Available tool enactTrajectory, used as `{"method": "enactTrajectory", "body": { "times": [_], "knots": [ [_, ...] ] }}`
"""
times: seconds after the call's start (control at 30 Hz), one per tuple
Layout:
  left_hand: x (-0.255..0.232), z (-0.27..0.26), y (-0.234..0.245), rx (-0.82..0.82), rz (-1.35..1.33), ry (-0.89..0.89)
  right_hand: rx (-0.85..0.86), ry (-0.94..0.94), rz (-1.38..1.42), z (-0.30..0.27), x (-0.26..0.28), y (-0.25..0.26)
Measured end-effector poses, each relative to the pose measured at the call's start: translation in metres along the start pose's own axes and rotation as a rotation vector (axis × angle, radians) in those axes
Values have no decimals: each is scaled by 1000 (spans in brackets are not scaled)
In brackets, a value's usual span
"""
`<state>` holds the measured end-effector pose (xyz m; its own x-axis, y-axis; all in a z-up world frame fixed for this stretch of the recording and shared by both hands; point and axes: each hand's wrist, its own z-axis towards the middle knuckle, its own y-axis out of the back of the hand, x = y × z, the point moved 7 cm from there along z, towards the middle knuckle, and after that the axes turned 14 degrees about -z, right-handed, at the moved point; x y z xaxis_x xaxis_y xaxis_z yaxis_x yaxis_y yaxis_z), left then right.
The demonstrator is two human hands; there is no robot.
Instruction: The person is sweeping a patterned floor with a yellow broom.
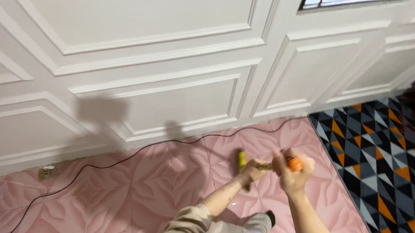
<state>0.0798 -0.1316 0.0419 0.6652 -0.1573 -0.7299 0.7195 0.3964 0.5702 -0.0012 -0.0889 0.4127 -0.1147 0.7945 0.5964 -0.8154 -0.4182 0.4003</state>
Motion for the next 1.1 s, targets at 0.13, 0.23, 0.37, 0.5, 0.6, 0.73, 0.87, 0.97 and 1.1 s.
{"method": "enactTrajectory", "body": {
  "times": [0.13,0.23,0.37,0.5,0.6,0.73,0.87,0.97,1.1],
  "knots": [
    [58,-56,64,-373,-267,334,-133,-331,431,10,-51,-30],
    [61,-109,106,-357,-332,569,-194,-428,609,-2,-62,-65],
    [86,-188,143,-570,-186,532,-206,-457,619,-37,-61,-114],
    [118,-242,158,-453,-80,665,-182,-479,778,-69,-58,-145],
    [141,-267,170,-441,-20,786,-128,-571,870,-88,-67,-153],
    [135,-264,168,-278,93,774,-109,-673,882,-109,-89,-138],
    [77,-211,161,-227,-76,730,-232,-791,973,-102,-91,-87],
    [49,-161,121,-176,-253,525,-160,-599,830,-72,-32,-19],
    [-22,-92,64,136,-114,255,-71,-323,772,-58,21,38]
  ]
}}
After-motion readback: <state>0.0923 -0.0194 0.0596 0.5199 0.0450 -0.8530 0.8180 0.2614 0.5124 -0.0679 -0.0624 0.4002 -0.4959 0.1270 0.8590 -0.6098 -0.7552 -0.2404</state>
